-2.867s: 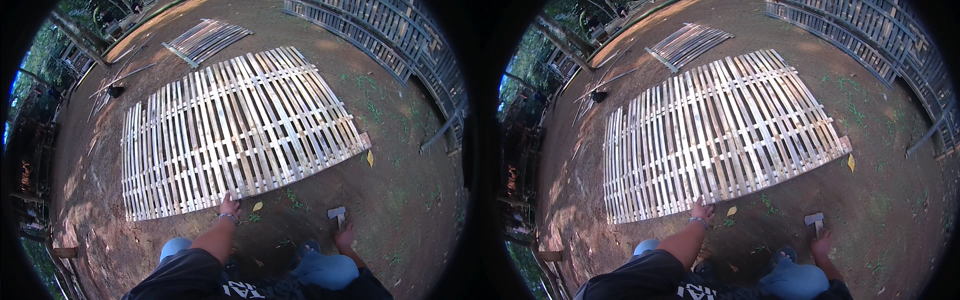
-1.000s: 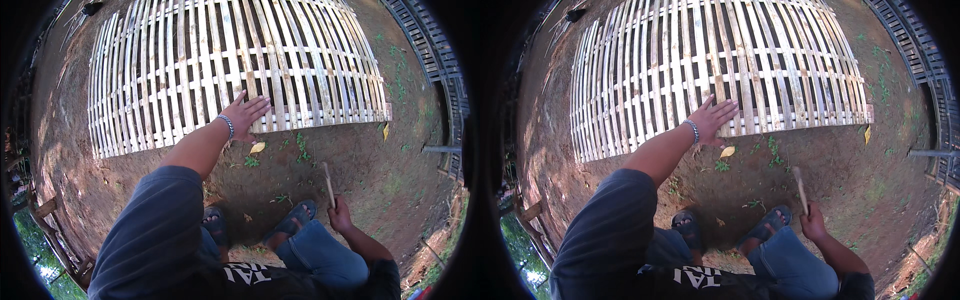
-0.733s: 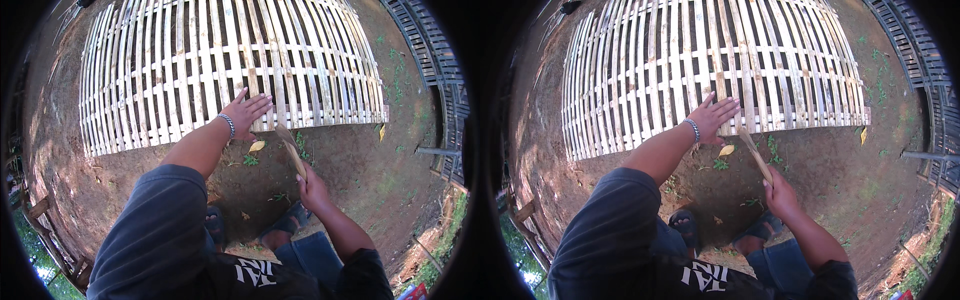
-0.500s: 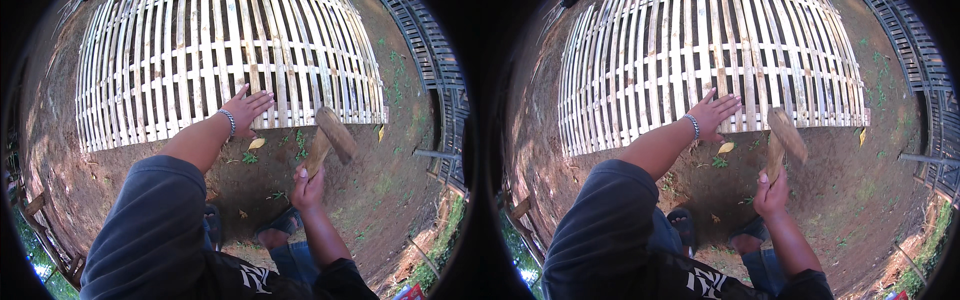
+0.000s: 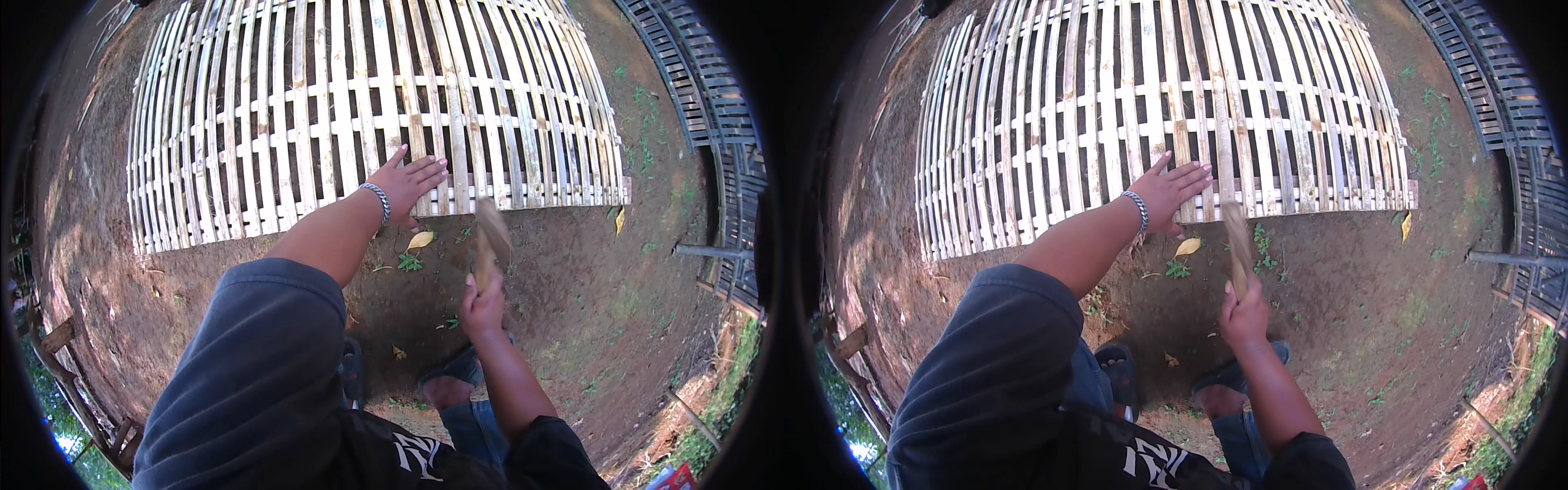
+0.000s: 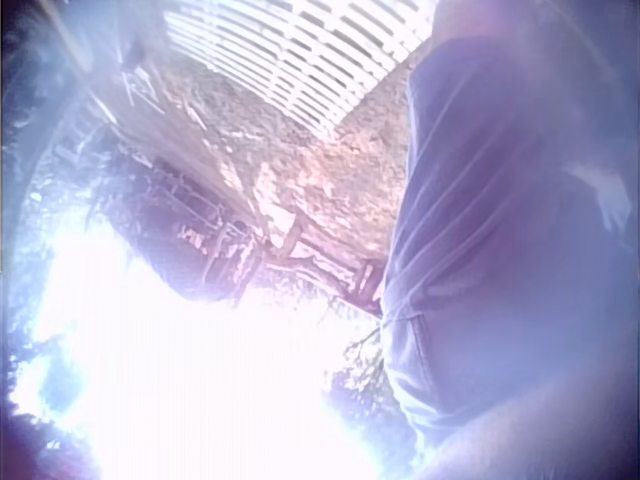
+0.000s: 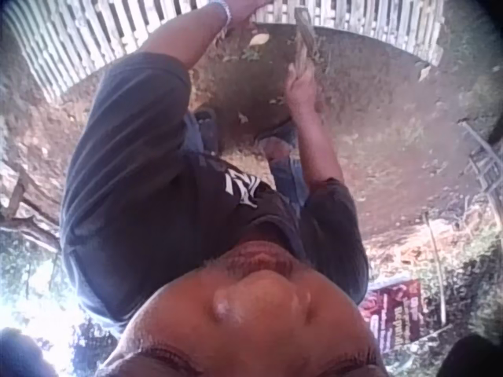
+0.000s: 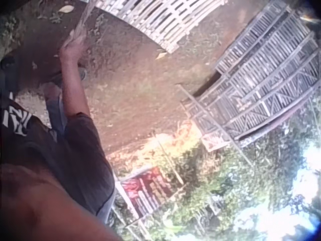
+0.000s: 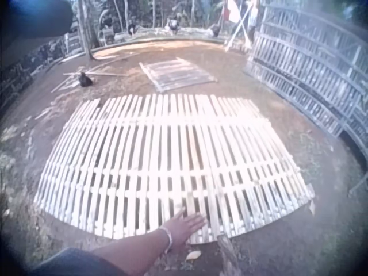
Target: The person uses a small axe to repeatedly strike and secure bamboo slats on a large, curved bamboo lattice frame. The person holds the frame steady with one hand while striking with the other, working along the edge of the structure.
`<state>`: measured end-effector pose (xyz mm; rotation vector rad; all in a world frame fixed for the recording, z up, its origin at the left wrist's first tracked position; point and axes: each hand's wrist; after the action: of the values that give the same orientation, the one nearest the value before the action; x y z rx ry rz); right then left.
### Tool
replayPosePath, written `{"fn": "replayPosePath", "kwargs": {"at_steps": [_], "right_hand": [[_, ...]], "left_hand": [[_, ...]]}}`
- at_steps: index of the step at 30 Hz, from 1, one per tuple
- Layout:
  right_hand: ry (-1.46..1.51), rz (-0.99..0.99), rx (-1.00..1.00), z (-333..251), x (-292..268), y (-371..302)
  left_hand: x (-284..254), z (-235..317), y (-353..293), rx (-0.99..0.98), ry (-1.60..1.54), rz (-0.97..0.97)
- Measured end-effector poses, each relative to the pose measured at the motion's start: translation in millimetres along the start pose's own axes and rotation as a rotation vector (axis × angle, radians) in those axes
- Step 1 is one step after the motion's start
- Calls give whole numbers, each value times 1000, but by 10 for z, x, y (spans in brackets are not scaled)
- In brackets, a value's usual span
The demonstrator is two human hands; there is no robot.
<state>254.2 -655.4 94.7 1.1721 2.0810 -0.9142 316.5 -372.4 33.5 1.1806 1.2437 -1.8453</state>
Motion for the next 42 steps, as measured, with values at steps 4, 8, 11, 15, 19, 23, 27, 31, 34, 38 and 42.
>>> {"fn": "replayPosePath", "kwargs": {"at_steps": [4,8,11,15,19,23,27,31,34,38,42], "right_hand": [[-245,-403,310,-189,-84,176],[45,66,-1,-344,-97,63],[23,211,-199,65,24,-28],[-334,-335,263,38,-46,157],[-258,-246,127,-72,-140,113],[-186,-106,-254,43,-238,16],[-325,-178,-348,136,-306,77],[-373,-288,-429,-265,-424,152],[-439,-267,-571,-177,-472,306],[-711,-266,-59,487,-436,692],[-537,-396,-294,-104,-537,425]], "left_hand": [[-60,-1,-21,-7,-11,-53],[-64,-16,-36,-22,-21,-67],[-121,-2,5,-5,-29,-63],[-125,-20,-5,0,-28,-63],[-61,-49,-21,-1,-38,-41],[-120,-167,6,93,-3,28],[4,-373,92,192,-22,157],[245,-460,143,190,-79,202],[211,-435,196,203,-73,199],[191,-434,191,216,-122,222],[232,-485,144,208,-85,252]]}}
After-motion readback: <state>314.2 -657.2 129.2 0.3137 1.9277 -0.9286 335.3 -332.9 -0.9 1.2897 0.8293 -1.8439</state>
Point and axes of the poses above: each hand's wrist, its own y-axis towards the middle knuckle, its own x-axis out of the palm, z = x × y
